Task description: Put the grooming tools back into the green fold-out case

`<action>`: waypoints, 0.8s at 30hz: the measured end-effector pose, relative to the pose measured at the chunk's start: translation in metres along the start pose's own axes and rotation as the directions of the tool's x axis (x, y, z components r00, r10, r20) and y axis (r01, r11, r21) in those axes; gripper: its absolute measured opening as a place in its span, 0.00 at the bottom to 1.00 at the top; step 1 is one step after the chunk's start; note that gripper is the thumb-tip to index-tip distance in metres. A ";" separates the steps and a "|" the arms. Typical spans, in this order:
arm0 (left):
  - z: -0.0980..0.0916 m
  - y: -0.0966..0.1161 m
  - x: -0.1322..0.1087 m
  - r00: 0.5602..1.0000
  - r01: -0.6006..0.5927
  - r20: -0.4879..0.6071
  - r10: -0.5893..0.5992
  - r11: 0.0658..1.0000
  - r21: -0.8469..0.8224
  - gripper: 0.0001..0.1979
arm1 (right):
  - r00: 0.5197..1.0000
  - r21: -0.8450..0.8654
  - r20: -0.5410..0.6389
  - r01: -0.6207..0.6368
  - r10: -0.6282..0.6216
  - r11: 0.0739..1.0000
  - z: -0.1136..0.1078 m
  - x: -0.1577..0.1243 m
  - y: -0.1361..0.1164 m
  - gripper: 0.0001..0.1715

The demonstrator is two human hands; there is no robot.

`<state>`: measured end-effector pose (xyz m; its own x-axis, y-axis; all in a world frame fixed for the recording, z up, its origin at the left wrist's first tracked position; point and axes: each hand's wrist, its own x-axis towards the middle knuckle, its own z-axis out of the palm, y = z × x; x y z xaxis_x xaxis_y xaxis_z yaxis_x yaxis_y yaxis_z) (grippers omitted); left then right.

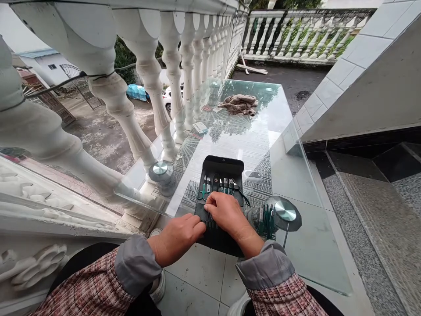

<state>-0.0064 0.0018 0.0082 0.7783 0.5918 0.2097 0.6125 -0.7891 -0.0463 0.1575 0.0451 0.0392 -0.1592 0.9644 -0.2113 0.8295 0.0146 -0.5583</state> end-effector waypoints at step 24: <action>-0.005 -0.001 0.000 0.999 -0.022 0.047 0.023 1.000 -0.012 0.06 | 0.881 0.572 -0.382 -0.012 0.279 0.820 -0.043 0.005 0.036 0.15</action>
<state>-0.0075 0.0014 0.0130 0.7978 0.5806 0.1626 0.5932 -0.8041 -0.0394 0.2095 0.0617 0.0530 0.2960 0.9545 -0.0354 0.3754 -0.1503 -0.9146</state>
